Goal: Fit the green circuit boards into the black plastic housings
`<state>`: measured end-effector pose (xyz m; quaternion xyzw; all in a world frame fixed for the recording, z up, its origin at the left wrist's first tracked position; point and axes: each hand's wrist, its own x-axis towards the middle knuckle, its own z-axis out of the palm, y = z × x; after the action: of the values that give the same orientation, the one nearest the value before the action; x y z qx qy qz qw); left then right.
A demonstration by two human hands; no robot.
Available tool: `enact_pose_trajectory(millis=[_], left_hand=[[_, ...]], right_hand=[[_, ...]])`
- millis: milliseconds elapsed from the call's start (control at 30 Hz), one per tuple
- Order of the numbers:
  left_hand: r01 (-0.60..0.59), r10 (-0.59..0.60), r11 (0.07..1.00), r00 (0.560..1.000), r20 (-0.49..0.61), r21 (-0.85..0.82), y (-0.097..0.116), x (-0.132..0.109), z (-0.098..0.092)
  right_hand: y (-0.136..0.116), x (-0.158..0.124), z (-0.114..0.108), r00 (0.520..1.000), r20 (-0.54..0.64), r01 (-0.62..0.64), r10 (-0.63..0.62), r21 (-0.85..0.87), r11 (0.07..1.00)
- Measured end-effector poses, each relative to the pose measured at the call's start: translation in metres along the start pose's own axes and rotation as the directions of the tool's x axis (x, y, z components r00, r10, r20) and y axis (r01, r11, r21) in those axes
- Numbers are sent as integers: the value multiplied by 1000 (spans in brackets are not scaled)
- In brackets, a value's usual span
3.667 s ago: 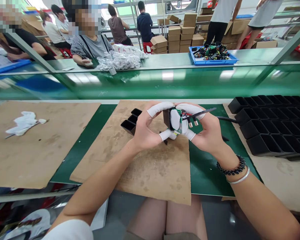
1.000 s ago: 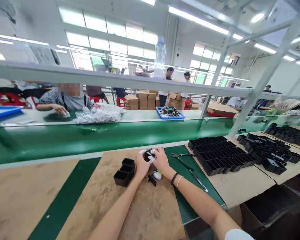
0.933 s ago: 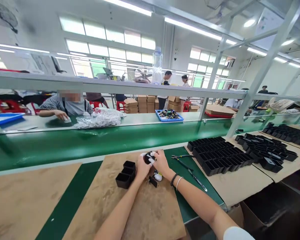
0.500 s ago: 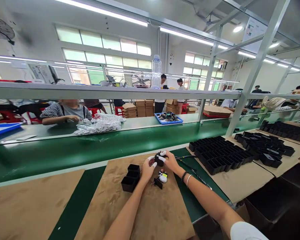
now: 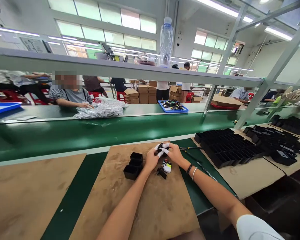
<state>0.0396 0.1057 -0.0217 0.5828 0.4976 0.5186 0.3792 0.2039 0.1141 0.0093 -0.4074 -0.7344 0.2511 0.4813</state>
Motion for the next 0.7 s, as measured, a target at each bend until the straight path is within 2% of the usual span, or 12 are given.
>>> enact_pose_trajectory(millis=[200,300,467,600,700], left_hand=[[-10,9,999,1000,-29,-32,-6,3,3],[9,-14,999,994,-107,-45,-12,7,5],[48,-56,998,968,-246,-38,-15,8,2],[64,-71,997,951,-300,-34,-11,6,0],[73,-84,996,945,-315,-46,-9,5,0]], right_hand=[[13,5,-4,995,100,-25,22,30,999],[15,6,-5,996,85,-21,20,11,1000],[15,7,-1,1000,-5,11,-11,-2,1000],[18,4,5,995,87,39,-37,-18,999],[20,4,6,994,95,52,-49,-30,998]])
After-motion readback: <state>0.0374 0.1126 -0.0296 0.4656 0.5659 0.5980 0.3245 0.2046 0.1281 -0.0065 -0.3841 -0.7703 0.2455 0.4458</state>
